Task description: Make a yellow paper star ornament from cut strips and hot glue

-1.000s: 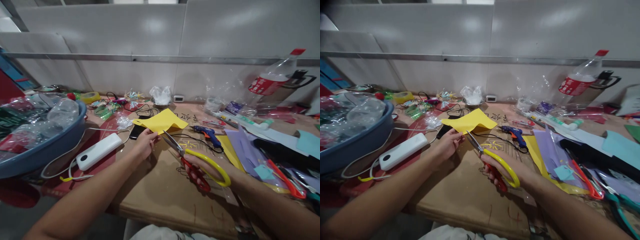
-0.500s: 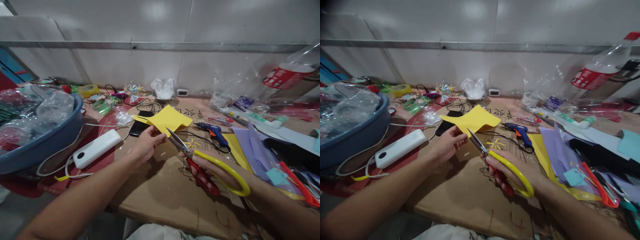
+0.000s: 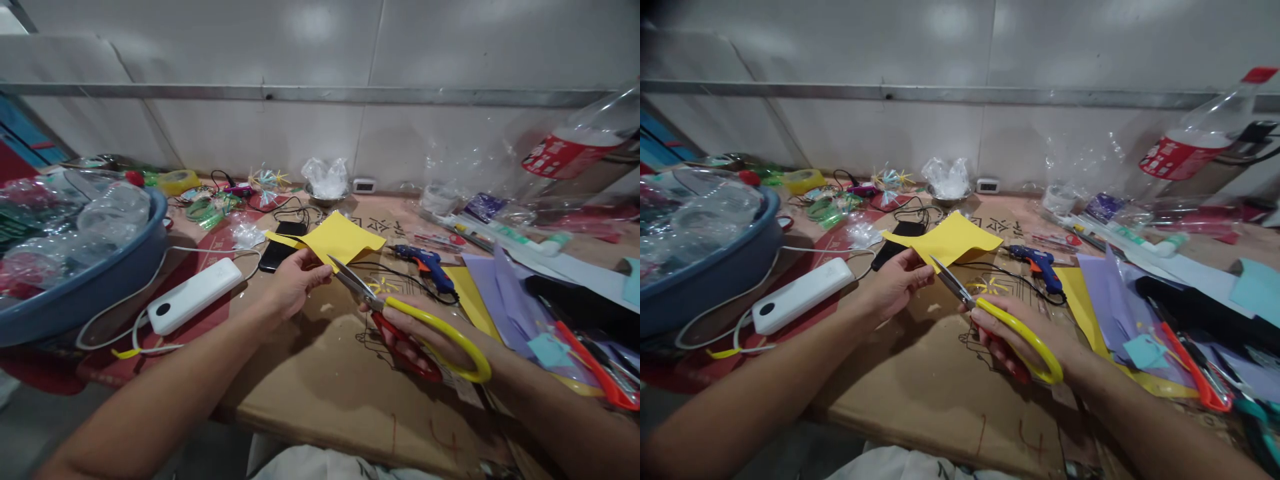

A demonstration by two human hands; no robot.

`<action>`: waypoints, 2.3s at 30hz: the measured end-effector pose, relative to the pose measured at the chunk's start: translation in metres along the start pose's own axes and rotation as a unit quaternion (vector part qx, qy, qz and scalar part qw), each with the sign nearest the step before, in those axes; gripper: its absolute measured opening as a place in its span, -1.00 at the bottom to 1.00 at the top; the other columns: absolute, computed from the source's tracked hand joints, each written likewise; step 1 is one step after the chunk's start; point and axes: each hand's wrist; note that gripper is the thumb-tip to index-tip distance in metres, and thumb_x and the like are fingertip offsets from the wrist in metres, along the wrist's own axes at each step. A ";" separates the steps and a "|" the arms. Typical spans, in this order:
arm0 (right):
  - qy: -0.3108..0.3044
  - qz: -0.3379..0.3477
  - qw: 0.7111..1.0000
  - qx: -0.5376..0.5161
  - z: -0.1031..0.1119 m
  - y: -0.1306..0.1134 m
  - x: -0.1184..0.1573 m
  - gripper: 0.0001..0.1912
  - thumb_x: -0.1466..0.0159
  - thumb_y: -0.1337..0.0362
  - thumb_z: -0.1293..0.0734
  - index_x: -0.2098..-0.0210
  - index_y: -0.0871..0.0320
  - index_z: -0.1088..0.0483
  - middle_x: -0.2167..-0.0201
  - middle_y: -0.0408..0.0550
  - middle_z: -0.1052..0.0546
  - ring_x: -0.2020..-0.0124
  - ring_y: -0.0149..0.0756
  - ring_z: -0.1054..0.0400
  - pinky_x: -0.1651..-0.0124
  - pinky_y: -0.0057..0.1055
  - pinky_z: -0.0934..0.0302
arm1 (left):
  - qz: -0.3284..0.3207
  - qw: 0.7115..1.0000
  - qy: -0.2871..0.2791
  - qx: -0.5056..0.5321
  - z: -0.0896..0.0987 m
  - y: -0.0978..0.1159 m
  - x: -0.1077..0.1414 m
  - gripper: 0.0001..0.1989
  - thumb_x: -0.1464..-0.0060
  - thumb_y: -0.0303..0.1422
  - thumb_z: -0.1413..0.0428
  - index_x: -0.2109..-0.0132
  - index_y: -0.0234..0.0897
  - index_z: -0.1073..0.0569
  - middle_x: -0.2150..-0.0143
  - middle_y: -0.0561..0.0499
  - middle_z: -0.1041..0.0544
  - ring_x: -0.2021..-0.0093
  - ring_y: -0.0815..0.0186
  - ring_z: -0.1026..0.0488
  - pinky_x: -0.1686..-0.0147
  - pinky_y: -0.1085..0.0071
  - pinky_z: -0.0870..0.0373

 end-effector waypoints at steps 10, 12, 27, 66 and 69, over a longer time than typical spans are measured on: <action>0.007 -0.004 1.000 -0.006 0.002 0.005 -0.002 -0.37 -0.24 -0.27 -0.25 -0.08 0.06 -0.29 0.44 -0.19 -0.39 0.71 -0.54 -0.17 0.75 -0.60 -0.13 | -0.003 1.000 -0.023 -0.009 0.002 -0.001 0.000 -0.65 0.21 -0.50 -0.38 0.18 -0.32 -0.56 0.27 -0.01 -0.57 0.39 0.43 -0.43 0.36 0.48 -0.36; 0.006 0.002 1.000 0.010 0.002 0.007 -0.003 -0.38 -0.24 -0.26 -0.25 -0.06 0.07 -0.31 0.45 -0.20 -0.38 0.71 -0.55 -0.17 0.75 -0.60 -0.12 | -0.006 1.000 -0.019 -0.010 0.001 -0.001 0.000 -0.64 0.22 -0.50 -0.39 0.18 -0.32 -0.56 0.28 -0.01 -0.57 0.41 0.43 -0.43 0.37 0.49 -0.36; -0.002 0.015 1.000 0.012 0.003 0.009 -0.004 -0.45 -0.28 -0.21 -0.25 0.00 0.10 -0.31 0.44 -0.20 -0.38 0.72 -0.57 -0.17 0.75 -0.62 -0.06 | -0.002 1.000 -0.010 -0.011 -0.001 0.000 0.002 -0.65 0.23 -0.51 -0.39 0.21 -0.32 -0.56 0.32 0.01 -0.56 0.41 0.44 -0.42 0.37 0.49 -0.35; -0.022 0.027 0.999 0.011 -0.001 0.008 -0.005 -0.49 -0.29 -0.20 -0.25 0.13 0.15 -0.27 0.53 -0.28 -0.32 0.74 -0.63 -0.14 0.74 -0.68 -0.03 | -0.008 0.998 0.031 0.049 0.003 0.003 -0.006 -0.62 0.16 -0.28 -0.41 0.30 -0.40 -0.44 0.42 0.04 -0.47 0.54 0.54 -0.33 0.51 0.58 -0.27; -0.023 0.028 0.999 0.011 -0.001 0.009 -0.005 -0.49 -0.29 -0.20 -0.26 0.13 0.14 -0.28 0.52 -0.28 -0.32 0.73 -0.63 -0.13 0.74 -0.69 -0.02 | -0.012 0.998 0.038 0.047 0.002 0.005 -0.004 -0.62 0.18 -0.29 -0.41 0.31 -0.41 -0.44 0.43 0.05 -0.46 0.55 0.54 -0.33 0.53 0.59 -0.27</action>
Point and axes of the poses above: each hand's wrist, its own x-axis away from the middle knuckle, its own z-axis out of the back of the hand, y = z × x
